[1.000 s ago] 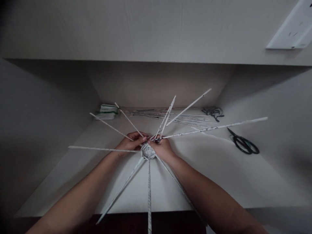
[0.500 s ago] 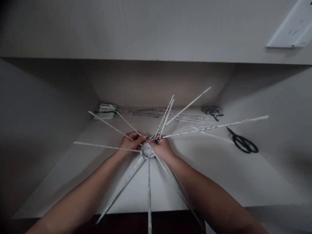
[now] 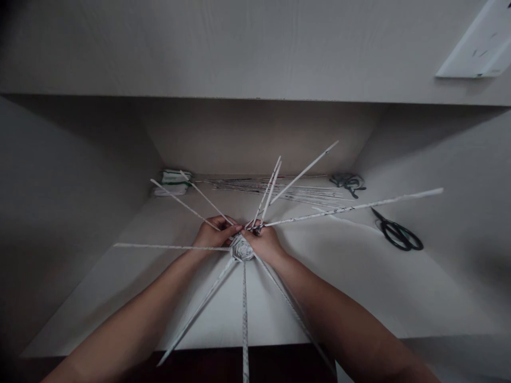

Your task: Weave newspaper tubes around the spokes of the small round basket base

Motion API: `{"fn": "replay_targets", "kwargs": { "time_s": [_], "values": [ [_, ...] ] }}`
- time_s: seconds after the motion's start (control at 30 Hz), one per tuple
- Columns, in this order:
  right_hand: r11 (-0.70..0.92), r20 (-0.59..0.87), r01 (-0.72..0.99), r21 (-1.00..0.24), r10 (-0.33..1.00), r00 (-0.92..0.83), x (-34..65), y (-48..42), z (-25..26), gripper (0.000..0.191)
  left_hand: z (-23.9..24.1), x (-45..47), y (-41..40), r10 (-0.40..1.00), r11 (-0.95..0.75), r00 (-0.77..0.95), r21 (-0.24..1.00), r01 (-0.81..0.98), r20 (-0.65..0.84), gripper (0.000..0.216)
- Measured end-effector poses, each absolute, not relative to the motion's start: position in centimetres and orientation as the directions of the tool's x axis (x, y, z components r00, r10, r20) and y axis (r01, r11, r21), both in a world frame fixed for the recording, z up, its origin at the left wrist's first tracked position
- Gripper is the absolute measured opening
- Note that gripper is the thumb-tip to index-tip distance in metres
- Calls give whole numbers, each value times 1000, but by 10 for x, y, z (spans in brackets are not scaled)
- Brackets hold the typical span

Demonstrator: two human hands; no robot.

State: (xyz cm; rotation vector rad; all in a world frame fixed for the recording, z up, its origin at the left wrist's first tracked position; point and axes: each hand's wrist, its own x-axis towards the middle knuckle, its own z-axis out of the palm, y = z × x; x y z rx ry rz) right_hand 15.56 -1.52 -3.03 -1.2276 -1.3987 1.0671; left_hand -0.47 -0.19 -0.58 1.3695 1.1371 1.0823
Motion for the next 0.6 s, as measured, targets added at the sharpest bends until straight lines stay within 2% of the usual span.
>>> {"fn": "replay_targets", "kwargs": {
  "time_s": [0.13, 0.3, 0.4, 0.6],
  "values": [
    [107, 103, 159, -982, 994, -30, 155, -16, -29, 24, -7, -4, -2, 984, -83, 161, 993, 82, 69, 32],
    [116, 111, 177, -977, 993, -35, 156, -14, -31, 23, -7, -7, 1, 974, -55, 225, 993, 102, 31, 34],
    [110, 108, 176, -978, 994, -26, 156, -15, -31, 22, -9, -8, 2, 960, -61, 276, 997, 47, 46, 33],
    [99, 96, 119, -988, 995, -31, 156, -16, -29, 21, -9, -1, -3, 964, -14, 263, 996, -91, 38, 36]
  ]
}}
